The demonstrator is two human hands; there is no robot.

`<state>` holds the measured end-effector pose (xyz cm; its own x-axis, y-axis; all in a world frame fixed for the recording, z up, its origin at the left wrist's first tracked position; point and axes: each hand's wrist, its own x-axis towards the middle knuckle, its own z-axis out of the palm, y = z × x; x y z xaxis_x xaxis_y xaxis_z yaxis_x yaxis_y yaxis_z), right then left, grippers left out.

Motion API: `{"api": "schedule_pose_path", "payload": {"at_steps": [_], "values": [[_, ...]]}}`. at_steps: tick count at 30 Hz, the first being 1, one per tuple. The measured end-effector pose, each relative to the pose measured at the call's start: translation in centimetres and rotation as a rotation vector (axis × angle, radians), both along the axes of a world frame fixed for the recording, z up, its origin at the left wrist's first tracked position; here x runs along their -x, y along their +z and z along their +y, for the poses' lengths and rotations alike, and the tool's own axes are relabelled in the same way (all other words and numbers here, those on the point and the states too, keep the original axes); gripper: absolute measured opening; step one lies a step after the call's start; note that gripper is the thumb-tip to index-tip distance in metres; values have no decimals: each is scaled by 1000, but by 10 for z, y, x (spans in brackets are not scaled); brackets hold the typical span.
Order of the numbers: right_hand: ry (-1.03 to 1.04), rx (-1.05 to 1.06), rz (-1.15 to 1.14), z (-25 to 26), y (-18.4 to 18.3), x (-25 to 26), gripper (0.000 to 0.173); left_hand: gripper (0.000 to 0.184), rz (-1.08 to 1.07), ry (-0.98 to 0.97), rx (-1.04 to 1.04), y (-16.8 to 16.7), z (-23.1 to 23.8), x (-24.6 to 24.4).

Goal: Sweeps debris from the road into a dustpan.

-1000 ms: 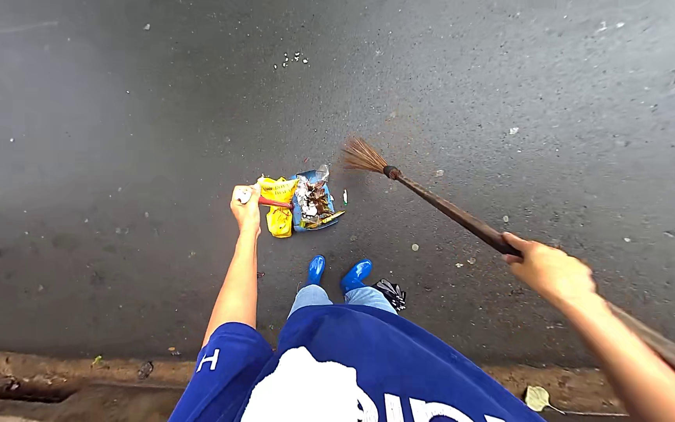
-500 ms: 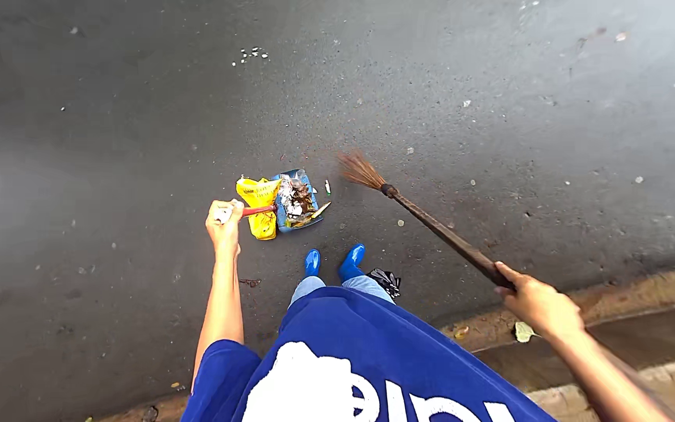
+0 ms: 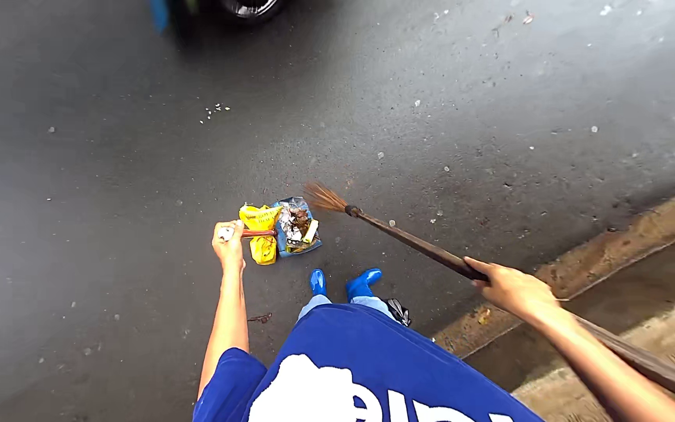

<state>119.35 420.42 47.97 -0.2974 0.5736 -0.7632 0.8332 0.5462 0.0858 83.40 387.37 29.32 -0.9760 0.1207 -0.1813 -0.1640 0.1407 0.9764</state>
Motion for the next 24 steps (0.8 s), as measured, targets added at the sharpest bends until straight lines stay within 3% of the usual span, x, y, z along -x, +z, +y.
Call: {"api": "schedule_pose_path", "payload": {"at_steps": [5, 7, 9, 12, 15, 19, 24], "values": [[100, 3, -47, -32, -91, 41, 66, 9, 41, 87, -77, 12, 40, -21], [118, 42, -33, -26, -76, 35, 65, 9, 58, 82, -74, 26, 58, -26], [54, 53, -8, -17, -31, 11, 60, 10, 56, 58, -67, 36, 67, -33], [-207, 41, 20, -5, 32, -55, 55, 20, 76, -123, -52, 51, 88, -43], [-588, 91, -21, -15, 49, -149, 52, 16, 72, -329, -26, 67, 115, -48], [-1098, 139, 89, -63, 30, -277, 49, 8, 31, -435, 7, 89, 180, -64], [-1525, -17, 140, -105, -18, -386, 50, 17, 19, -506, 22, 108, 282, -102]]}}
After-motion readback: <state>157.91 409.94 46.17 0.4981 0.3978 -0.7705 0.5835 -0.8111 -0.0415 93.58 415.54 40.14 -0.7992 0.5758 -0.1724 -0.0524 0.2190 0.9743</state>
